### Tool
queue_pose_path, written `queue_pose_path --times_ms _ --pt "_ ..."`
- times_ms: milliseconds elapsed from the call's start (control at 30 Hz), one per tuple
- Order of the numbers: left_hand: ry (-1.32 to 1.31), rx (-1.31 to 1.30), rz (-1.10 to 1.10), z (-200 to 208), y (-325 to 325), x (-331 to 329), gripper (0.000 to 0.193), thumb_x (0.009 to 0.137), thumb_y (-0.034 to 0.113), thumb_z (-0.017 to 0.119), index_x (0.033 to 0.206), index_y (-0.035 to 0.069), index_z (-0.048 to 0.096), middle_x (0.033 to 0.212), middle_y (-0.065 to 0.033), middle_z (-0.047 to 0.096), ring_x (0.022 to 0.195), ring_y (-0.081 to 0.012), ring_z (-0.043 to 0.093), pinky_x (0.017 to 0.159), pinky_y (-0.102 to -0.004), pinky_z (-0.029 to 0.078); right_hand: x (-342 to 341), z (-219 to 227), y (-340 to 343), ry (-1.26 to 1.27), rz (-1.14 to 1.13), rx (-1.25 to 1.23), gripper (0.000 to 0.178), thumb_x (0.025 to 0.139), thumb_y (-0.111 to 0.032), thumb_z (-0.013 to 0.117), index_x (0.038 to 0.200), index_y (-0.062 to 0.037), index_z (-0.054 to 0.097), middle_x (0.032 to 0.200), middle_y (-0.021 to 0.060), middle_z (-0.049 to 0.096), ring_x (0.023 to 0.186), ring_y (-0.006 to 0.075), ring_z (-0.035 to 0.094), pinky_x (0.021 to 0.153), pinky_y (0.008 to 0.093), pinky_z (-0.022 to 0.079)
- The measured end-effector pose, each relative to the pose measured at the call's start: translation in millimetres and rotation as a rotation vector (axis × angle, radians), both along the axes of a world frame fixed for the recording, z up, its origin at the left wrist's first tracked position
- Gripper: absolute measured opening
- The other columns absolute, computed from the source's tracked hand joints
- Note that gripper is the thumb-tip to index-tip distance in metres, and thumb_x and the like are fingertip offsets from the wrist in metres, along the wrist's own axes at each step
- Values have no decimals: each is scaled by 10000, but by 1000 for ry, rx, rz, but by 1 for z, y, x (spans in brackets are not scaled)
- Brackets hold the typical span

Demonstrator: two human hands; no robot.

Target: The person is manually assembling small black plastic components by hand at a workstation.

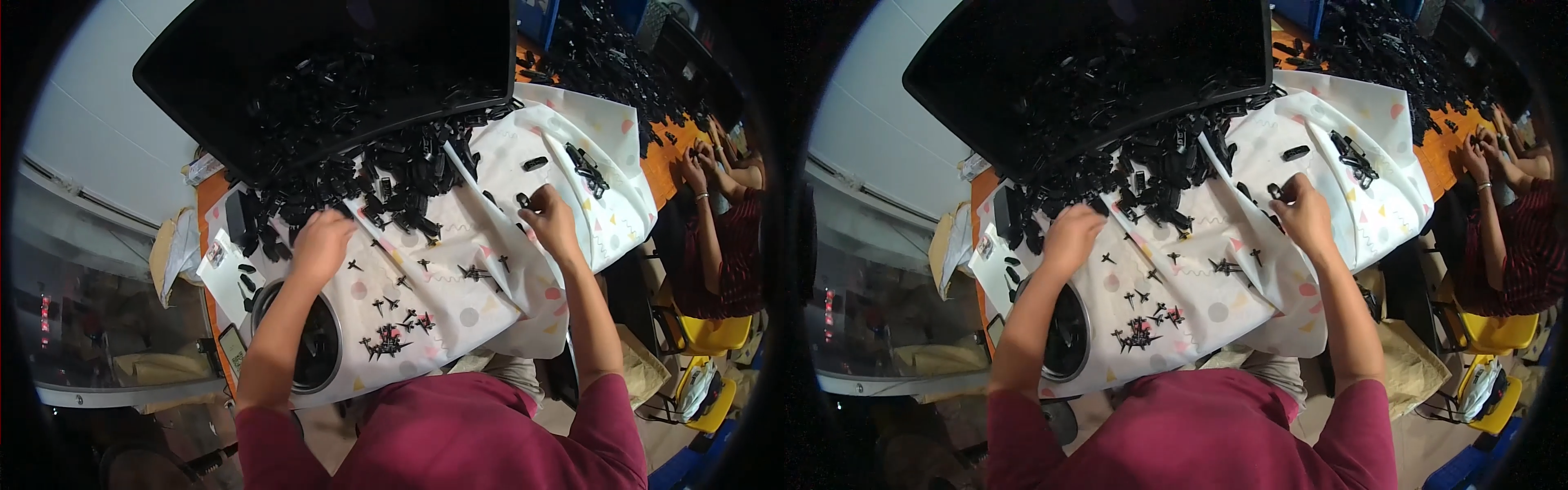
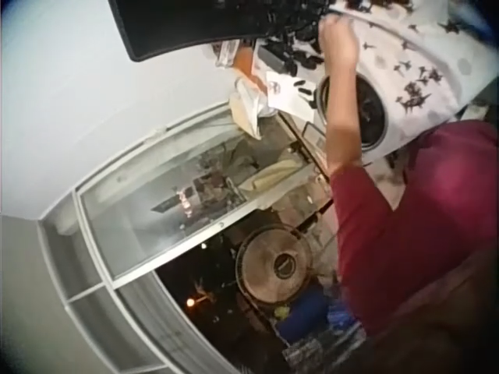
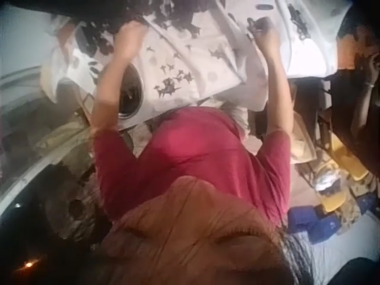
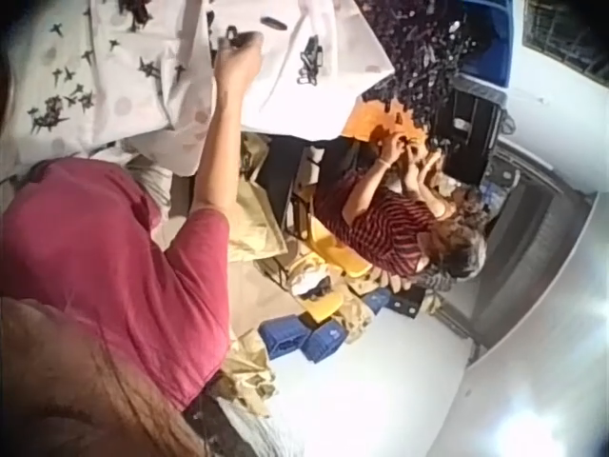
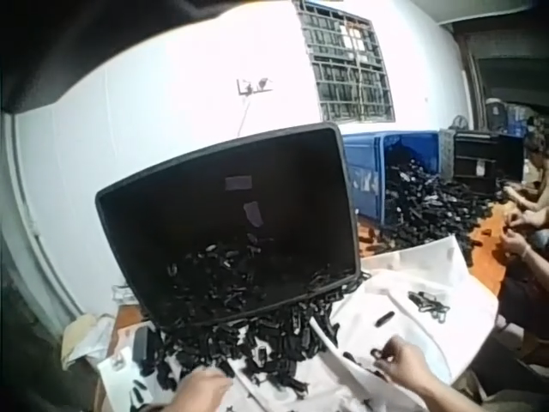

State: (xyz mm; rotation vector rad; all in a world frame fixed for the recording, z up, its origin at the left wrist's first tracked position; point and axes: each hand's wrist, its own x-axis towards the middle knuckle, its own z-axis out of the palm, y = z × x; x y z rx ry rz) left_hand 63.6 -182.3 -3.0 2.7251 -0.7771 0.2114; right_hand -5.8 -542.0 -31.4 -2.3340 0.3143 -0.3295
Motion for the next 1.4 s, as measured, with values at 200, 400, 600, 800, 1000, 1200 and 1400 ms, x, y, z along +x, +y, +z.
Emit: queue_pose_path --times_ms 200,400,600,800,1000,1200,1400 --pt "-132 282 -151 -36 -21 39 145 682 64 537 789 117 620 864 -16 548 872 -222 503 722 -334 421 -31 31 30 8 77 868 312 792 -80 601 1085 -45 498 668 27 525 535 98 506 413 221 413" --pt "-23 188 -164 -14 -35 17 226 669 79 636 881 71 561 908 -61 564 841 -262 536 731 -355 445 -45 35 59 -9 224 1191 142 796 -21 568 936 -3 547 835 97 611 737 167 611 584 267 503" --pt "412 -508 -232 38 -67 -45 348 677 -44 641 1000 33 536 840 -44 554 729 -99 542 627 -211 434 -40 58 110 44 288 1491 151 805 -53 580 935 10 535 781 94 580 651 174 607 527 260 522" --pt "824 -1297 -240 42 -67 -68 301 704 -43 665 989 -8 576 954 -59 571 772 -97 546 683 -203 451 -49 58 118 99 264 1471 154 819 -97 578 927 3 532 731 69 546 587 166 592 463 259 497" --pt "450 -985 -308 50 -66 -71 265 649 6 712 899 7 626 899 -77 592 732 -117 562 636 -237 469 -52 74 113 165 337 1436 134 814 -103 589 868 10 544 661 65 539 487 153 558 399 243 458" --pt "-26 -426 -398 65 -70 -74 211 656 -10 677 857 20 622 870 -105 600 735 -176 592 625 -256 481 -45 67 104 294 344 1251 138 801 -107 609 810 14 543 627 54 538 456 130 542 371 221 416" --pt "844 -1373 -105 24 -82 -90 305 776 -43 591 1071 -42 516 999 -82 595 901 -129 558 817 -248 443 -49 66 121 174 258 1334 120 798 -91 609 814 15 553 639 47 530 499 133 557 412 222 445"
